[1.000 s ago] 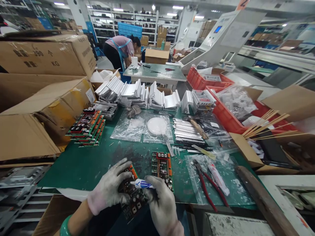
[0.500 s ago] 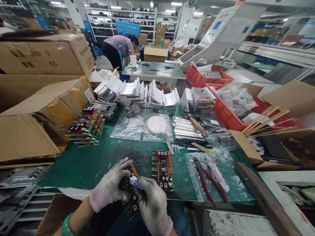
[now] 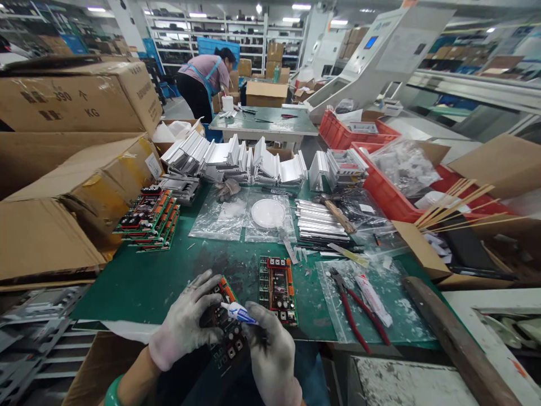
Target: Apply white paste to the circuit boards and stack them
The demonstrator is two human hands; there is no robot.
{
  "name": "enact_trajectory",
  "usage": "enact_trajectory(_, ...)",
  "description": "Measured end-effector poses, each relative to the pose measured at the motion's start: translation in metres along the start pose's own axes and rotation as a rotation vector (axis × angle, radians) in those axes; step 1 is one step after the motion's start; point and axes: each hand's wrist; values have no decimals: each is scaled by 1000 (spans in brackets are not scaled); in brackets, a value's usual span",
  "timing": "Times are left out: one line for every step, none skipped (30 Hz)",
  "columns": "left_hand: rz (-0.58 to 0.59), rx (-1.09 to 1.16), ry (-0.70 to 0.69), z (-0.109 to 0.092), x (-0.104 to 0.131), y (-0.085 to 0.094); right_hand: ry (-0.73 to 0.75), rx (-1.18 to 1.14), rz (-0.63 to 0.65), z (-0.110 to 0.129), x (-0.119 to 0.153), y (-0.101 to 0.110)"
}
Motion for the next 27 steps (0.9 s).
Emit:
enact_trajectory(18,-26,10,-2,0,2,-42,21,-9,1,0,4)
enact_trajectory(31,-48,18,-4,0,4,-79,49,-14,2,0,8)
enact_trajectory(38,-64,22,-8,0,5,-103,76,-16,3,0,13)
enact_trajectory(38,-73,23,-11,1,5,-114,97,-16,3,1,16)
enact_trajectory(39,-76,19,-15,2,4,-118,111,-13,2,1,19)
enact_trajectory(39,-77,15,-19,3,2,-115,117,-7,0,2,21)
enact_trajectory(41,-76,13,-23,4,-1,-104,118,3,-1,3,23)
enact_trajectory(44,-75,13,-25,4,-4,-88,114,14,-3,4,23)
enact_trajectory(48,-73,18,-27,5,-7,-69,106,26,-5,4,22)
enact_trajectory(51,-69,22,-28,5,-9,-55,99,39,-6,5,21)
enact_trajectory(52,-64,25,-28,5,-11,-42,94,55,-7,5,20)
enact_trajectory(50,-58,24,-27,4,-13,-31,90,65,-7,5,19)
enact_trajectory(48,-52,19,-26,3,-14,-24,89,74,-7,4,17)
enact_trajectory(46,-49,9,-24,2,-14,-18,88,80,-7,3,16)
enact_trajectory(42,-49,-1,-23,2,-13,-14,89,89,-6,2,15)
enact_trajectory(39,-52,-9,-23,1,-13,-13,91,99,-5,0,14)
enact_trajectory(34,-58,-13,-23,1,-12,-16,93,111,-4,-1,14)
enact_trajectory(25,-65,-13,-24,1,-11,-25,95,123,-3,-2,13)
enact_trajectory(12,-72,-8,-25,2,-11,-36,95,130,-3,-3,12)
enact_trajectory(-6,-77,5,-28,3,-10,-46,93,129,-2,-3,11)
enact_trajectory(-30,-81,25,-30,5,-10,-53,90,121,-3,-3,10)
enact_trajectory(-55,-82,46,-34,8,-11,-57,86,106,-3,-3,9)
enact_trajectory(-76,-84,68,-37,11,-11,-58,81,91,-4,-2,8)
enact_trajectory(-88,-89,87,-40,14,-13,-57,74,76,-4,-1,7)
enact_trajectory(-96,-98,101,-43,17,-14,-57,66,62,-5,-1,7)
enact_trajectory(-100,-109,108,-46,19,-15,-62,56,54,-6,0,6)
enact_trajectory(-105,-121,114,-49,21,-17,-75,42,51,-6,1,6)
Point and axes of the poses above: each hand's wrist, its own x-axis away from the middle knuckle, its own y-axis out of the back of the hand, z = x × y, and after that the axes turned 2 degrees about z, right-handed
